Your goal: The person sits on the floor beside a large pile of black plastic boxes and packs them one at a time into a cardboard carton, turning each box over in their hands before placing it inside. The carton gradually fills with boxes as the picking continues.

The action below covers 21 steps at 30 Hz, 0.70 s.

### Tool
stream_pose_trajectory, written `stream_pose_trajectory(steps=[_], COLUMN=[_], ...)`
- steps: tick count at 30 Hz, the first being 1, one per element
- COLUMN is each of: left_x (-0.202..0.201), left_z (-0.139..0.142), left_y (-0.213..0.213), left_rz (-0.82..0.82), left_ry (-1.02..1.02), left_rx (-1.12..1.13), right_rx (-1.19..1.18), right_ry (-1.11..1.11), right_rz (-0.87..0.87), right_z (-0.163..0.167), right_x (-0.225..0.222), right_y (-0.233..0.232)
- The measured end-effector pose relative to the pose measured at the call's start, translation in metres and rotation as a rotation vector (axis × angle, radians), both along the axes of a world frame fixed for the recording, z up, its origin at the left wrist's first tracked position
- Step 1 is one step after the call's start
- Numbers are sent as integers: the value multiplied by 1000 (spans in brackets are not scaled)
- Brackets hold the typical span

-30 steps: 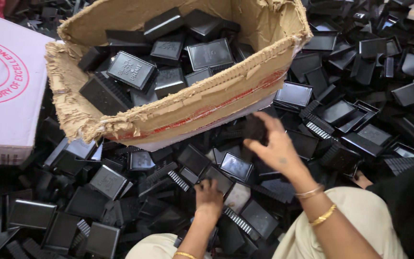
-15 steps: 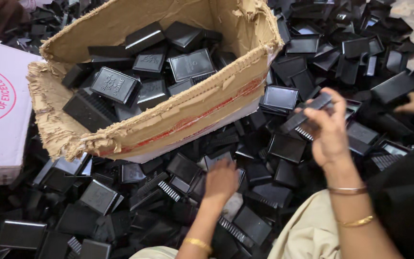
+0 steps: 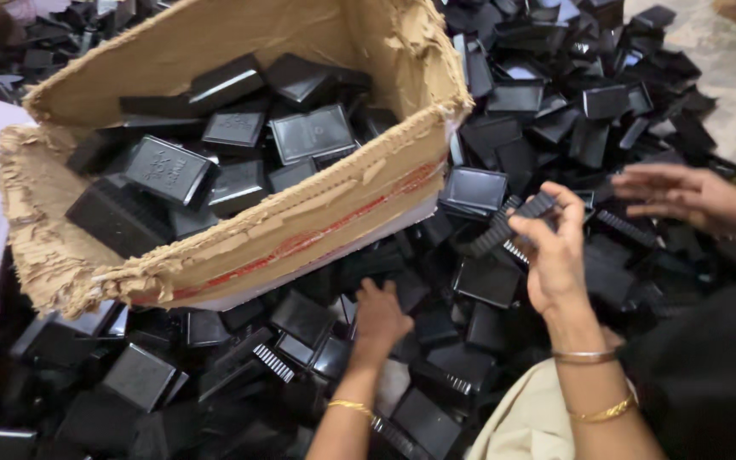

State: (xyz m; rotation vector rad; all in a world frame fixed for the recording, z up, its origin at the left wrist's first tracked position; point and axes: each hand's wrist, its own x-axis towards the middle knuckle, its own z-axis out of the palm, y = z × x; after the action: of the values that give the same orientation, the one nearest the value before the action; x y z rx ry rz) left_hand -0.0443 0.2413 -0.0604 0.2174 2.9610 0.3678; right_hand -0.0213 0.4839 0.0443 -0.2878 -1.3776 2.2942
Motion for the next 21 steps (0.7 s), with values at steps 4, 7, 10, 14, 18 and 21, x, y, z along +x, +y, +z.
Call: stream_pose_trajectory(steps=[4,7,10,14,18,21], left_x=[-2,-2,6,24,15,6], left_z=[3,2,3,3,-5,-15], left_y=[-8,19,58,95,107,112], left_rz=[-45,-236,-500,-647,-432,-451], left_ry=[30,271,270,-109,31,255], left_rx=[-24,296,414,265,545,574], right_rx=[-70,-113,-152,-186,-207,-196], right_ry=[59,84,107,152,140,137], right_rz=[-80,-107,-116,-111,-106,-118], right_z=[7,10,11,10,11,13], right_x=[4,4,3,3,5,5], right_y=[7,10,15,20,22,22])
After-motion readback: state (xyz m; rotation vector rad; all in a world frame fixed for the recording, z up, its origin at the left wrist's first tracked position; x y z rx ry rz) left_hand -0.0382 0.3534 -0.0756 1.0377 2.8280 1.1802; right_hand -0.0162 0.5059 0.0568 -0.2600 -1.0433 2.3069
